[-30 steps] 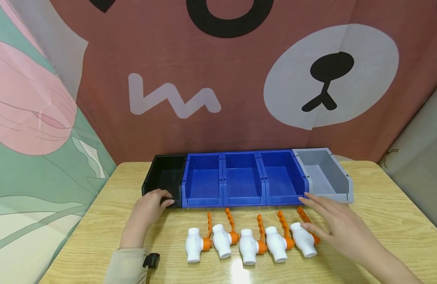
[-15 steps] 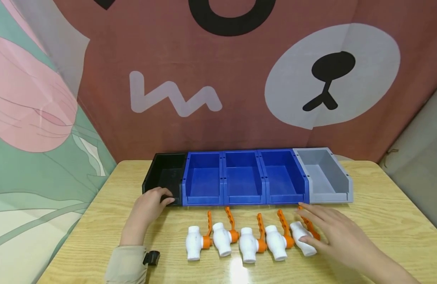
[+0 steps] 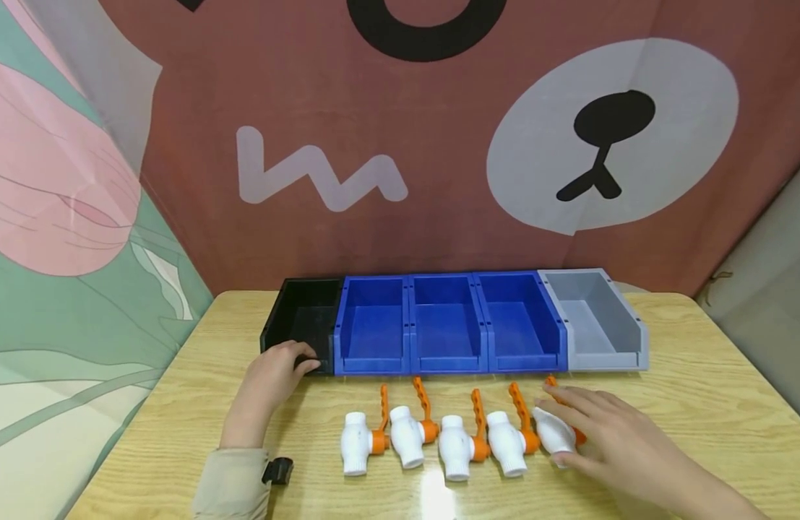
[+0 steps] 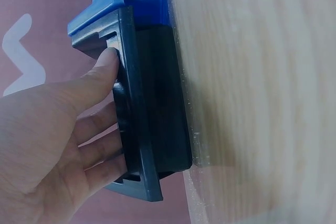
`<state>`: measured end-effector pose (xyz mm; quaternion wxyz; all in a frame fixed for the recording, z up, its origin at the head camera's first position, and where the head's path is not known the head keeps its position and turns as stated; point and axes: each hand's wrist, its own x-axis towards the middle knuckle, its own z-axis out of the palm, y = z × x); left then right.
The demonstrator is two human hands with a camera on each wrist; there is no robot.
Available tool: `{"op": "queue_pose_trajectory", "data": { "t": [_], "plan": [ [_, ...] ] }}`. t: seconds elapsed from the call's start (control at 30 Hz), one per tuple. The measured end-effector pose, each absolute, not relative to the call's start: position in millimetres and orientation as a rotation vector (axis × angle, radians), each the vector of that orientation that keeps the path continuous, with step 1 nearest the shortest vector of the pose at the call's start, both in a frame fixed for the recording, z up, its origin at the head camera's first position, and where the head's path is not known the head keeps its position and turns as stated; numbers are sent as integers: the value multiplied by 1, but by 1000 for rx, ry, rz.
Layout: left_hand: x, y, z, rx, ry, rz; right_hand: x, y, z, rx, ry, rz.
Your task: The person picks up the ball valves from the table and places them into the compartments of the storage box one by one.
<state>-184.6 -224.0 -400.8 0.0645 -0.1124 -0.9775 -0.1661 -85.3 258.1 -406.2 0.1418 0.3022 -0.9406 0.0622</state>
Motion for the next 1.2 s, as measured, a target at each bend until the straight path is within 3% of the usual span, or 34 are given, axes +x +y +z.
{"op": "queue_pose_trajectory", "data": {
  "t": [0.63, 1.2],
  "plan": [
    [-185, -224, -401, -339, -2956, -485, -88, 259, -411, 957, -2983, 211],
    [-184, -224, -402, -315, -2959, -495, -98, 262, -410, 1153, -2794, 105]
  ]
}}
